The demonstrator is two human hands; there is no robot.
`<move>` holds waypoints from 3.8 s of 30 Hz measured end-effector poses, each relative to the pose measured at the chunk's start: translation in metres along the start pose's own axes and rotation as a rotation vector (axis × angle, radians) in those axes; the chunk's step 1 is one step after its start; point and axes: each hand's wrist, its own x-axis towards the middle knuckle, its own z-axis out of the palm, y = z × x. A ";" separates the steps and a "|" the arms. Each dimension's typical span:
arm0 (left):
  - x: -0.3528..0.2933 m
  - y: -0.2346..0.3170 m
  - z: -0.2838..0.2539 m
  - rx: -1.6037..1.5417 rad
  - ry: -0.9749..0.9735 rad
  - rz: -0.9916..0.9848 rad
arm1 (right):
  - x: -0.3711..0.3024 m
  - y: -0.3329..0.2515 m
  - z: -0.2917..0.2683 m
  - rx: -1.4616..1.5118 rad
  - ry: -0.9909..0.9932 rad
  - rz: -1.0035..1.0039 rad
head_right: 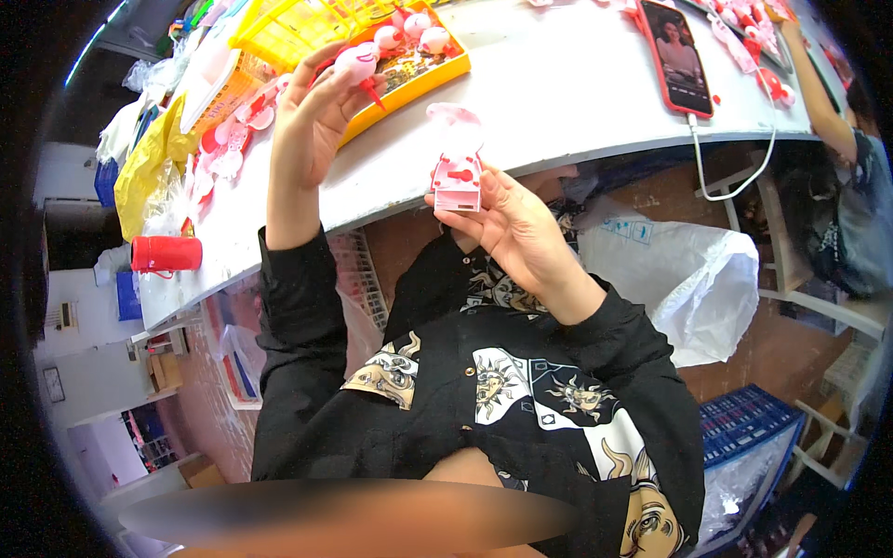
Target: The person assembles plastic toy figurines by picking parts from trays on the table and fitting the components together by hand.
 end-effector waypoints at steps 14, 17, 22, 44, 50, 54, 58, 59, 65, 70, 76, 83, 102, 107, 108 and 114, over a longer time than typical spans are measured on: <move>-0.072 0.009 0.007 0.124 0.086 0.234 | -0.007 0.014 0.012 0.006 -0.046 0.035; -0.080 0.008 0.014 0.301 0.035 0.298 | -0.009 0.017 0.016 0.005 -0.046 0.060; -0.093 0.008 0.032 0.469 0.014 0.346 | -0.011 0.023 0.017 0.065 -0.116 0.093; -0.088 -0.001 0.041 0.846 -0.029 0.392 | -0.011 0.022 0.014 -0.018 -0.124 0.028; -0.090 0.001 0.044 0.853 -0.046 0.357 | -0.011 0.022 0.014 -0.014 -0.097 0.032; -0.085 0.008 0.045 1.120 -0.083 0.525 | -0.012 0.022 0.012 -0.015 -0.100 0.012; -0.090 -0.003 0.039 1.006 -0.039 0.426 | -0.014 0.018 0.017 -0.014 -0.122 0.038; -0.092 -0.007 0.038 1.006 -0.042 0.435 | -0.015 0.018 0.017 -0.020 -0.117 0.054; -0.103 -0.016 0.038 0.473 -0.013 0.277 | -0.019 0.012 0.020 -0.084 -0.173 0.070; -0.107 -0.013 0.038 0.421 -0.016 0.221 | -0.020 0.012 0.019 -0.080 -0.221 0.094; -0.097 -0.001 0.037 0.908 -0.012 0.282 | -0.011 0.010 0.015 0.033 -0.159 0.160; -0.100 0.008 0.046 0.919 -0.072 0.269 | -0.009 0.021 0.007 0.296 -0.024 0.221; -0.102 0.015 0.056 0.846 -0.125 0.033 | -0.013 0.020 0.001 0.411 -0.046 0.329; -0.075 0.011 0.041 0.901 -0.264 0.029 | -0.006 0.014 0.004 0.496 0.007 0.271; -0.063 0.009 0.034 0.890 -0.254 0.113 | -0.006 0.011 0.004 0.449 0.024 0.231; 0.021 0.002 -0.024 1.206 -0.009 0.325 | -0.006 0.008 0.007 0.364 0.052 0.164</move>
